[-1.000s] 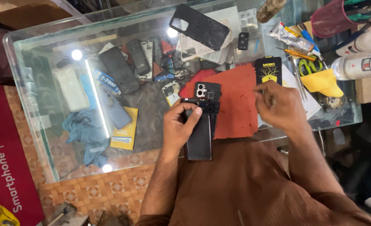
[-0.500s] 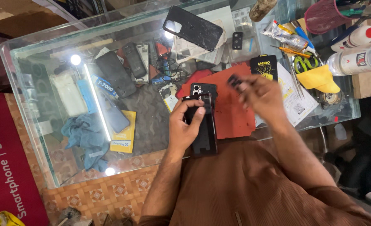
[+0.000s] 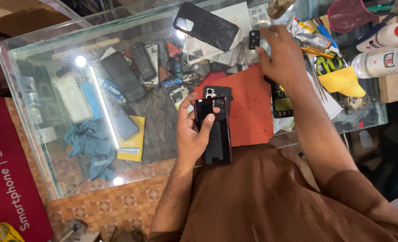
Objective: The person removes a black phone case from a smartphone, then places a new case onto the device. They press along the edges to secure the case and inspect the fit. The person then removes the case again and handles the phone and case separately.
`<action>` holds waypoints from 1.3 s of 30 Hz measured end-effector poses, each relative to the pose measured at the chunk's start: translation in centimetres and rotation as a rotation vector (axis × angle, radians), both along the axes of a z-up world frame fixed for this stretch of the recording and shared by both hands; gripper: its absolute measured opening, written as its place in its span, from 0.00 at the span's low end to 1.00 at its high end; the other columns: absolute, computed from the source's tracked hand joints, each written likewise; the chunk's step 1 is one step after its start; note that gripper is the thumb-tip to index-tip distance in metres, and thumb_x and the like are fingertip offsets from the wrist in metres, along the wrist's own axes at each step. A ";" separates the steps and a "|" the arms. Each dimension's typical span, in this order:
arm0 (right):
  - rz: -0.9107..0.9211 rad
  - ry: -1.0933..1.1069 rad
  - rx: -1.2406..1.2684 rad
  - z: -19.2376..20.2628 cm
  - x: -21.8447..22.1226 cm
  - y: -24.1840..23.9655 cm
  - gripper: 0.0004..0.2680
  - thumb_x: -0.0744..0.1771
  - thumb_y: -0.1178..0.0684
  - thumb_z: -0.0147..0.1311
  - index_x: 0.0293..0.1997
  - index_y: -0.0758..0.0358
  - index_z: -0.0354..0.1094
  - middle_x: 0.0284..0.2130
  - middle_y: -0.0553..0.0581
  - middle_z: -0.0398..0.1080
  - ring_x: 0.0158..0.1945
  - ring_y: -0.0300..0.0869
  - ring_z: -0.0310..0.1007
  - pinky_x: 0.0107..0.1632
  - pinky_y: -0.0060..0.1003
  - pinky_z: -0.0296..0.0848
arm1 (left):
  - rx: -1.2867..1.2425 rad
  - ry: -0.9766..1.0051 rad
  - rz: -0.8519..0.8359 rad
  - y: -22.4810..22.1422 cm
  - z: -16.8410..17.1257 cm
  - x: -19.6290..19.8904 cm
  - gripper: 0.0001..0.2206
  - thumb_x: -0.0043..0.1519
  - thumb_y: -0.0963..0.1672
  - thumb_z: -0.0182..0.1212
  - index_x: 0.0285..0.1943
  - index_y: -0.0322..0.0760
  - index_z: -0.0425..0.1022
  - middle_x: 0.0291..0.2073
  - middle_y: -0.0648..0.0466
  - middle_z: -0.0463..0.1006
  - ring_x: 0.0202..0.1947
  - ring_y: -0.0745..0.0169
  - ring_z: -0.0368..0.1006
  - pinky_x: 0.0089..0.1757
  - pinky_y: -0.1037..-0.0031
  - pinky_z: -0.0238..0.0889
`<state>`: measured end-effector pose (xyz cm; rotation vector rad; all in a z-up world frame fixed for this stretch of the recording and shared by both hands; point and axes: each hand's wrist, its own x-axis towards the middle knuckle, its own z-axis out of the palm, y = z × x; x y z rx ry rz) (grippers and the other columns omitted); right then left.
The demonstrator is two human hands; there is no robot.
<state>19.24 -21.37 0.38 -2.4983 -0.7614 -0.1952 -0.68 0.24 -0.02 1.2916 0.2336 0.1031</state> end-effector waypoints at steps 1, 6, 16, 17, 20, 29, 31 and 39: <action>0.017 0.001 -0.034 0.0 0.9 0.7 0.17 0.68 0.56 0.62 0.64 0.66 0.68 0.55 0.66 0.65 0.52 0.64 0.71 0.52 0.53 0.72 | 0.003 0.033 0.006 -0.1 0.1 -0.1 0.24 0.67 0.41 0.61 0.70 0.33 0.58 0.46 0.49 0.82 0.48 0.70 0.76 0.50 0.79 0.67; 0.065 0.094 -0.046 0.6 2.8 1.8 0.18 0.64 0.55 0.68 0.56 0.68 0.67 0.54 0.69 0.62 0.51 0.66 0.70 0.50 0.55 0.71 | -0.010 0.032 0.025 0.0 0.2 -0.4 0.15 0.69 0.40 0.59 0.63 0.27 0.67 0.46 0.49 0.83 0.48 0.69 0.76 0.51 0.78 0.68; 0.079 0.854 0.725 0.7 -1.0 0.4 0.10 0.67 0.70 0.55 0.52 0.70 0.66 0.40 0.60 0.74 0.40 0.42 0.77 0.40 0.36 0.80 | 0.037 0.025 0.061 0.1 0.7 -0.2 0.12 0.70 0.41 0.59 0.58 0.26 0.71 0.46 0.50 0.83 0.48 0.70 0.77 0.52 0.79 0.68; 0.170 0.865 0.824 1.2 -2.2 0.1 0.10 0.67 0.72 0.54 0.53 0.72 0.66 0.42 0.62 0.74 0.43 0.42 0.78 0.45 0.36 0.82 | 0.030 0.034 0.060 0.1 0.9 -0.3 0.11 0.70 0.41 0.59 0.58 0.25 0.72 0.46 0.50 0.83 0.48 0.70 0.77 0.51 0.80 0.68; 0.299 0.785 0.905 2.7 -5.2 0.0 0.08 0.64 0.74 0.48 0.38 0.70 0.69 0.49 0.62 0.68 0.51 0.42 0.75 0.52 0.38 0.82 | 0.067 0.063 0.063 0.0 1.4 -0.3 0.12 0.69 0.41 0.59 0.58 0.26 0.73 0.44 0.51 0.84 0.45 0.72 0.77 0.48 0.81 0.69; 0.290 0.718 0.695 6.7 -9.4 1.4 0.13 0.62 0.68 0.60 0.51 0.72 0.68 0.54 0.59 0.67 0.57 0.39 0.73 0.57 0.31 0.77 | 0.112 0.073 0.072 -0.8 2.6 -0.5 0.10 0.69 0.42 0.60 0.51 0.26 0.77 0.39 0.52 0.85 0.39 0.75 0.77 0.40 0.83 0.70; 0.310 0.629 0.566 7.0 -9.4 1.5 0.10 0.63 0.67 0.61 0.47 0.70 0.71 0.49 0.58 0.72 0.51 0.38 0.76 0.52 0.29 0.79 | 0.123 0.067 0.073 -0.8 2.7 -0.5 0.09 0.69 0.42 0.60 0.50 0.26 0.78 0.38 0.52 0.85 0.38 0.75 0.77 0.40 0.83 0.70; 0.221 0.764 0.523 6.8 -10.0 2.4 0.10 0.65 0.61 0.62 0.50 0.65 0.74 0.37 0.54 0.76 0.39 0.32 0.74 0.42 0.28 0.75 | 0.085 0.097 0.054 -1.0 1.8 -1.1 0.08 0.68 0.42 0.62 0.47 0.27 0.78 0.34 0.57 0.81 0.34 0.78 0.72 0.35 0.85 0.65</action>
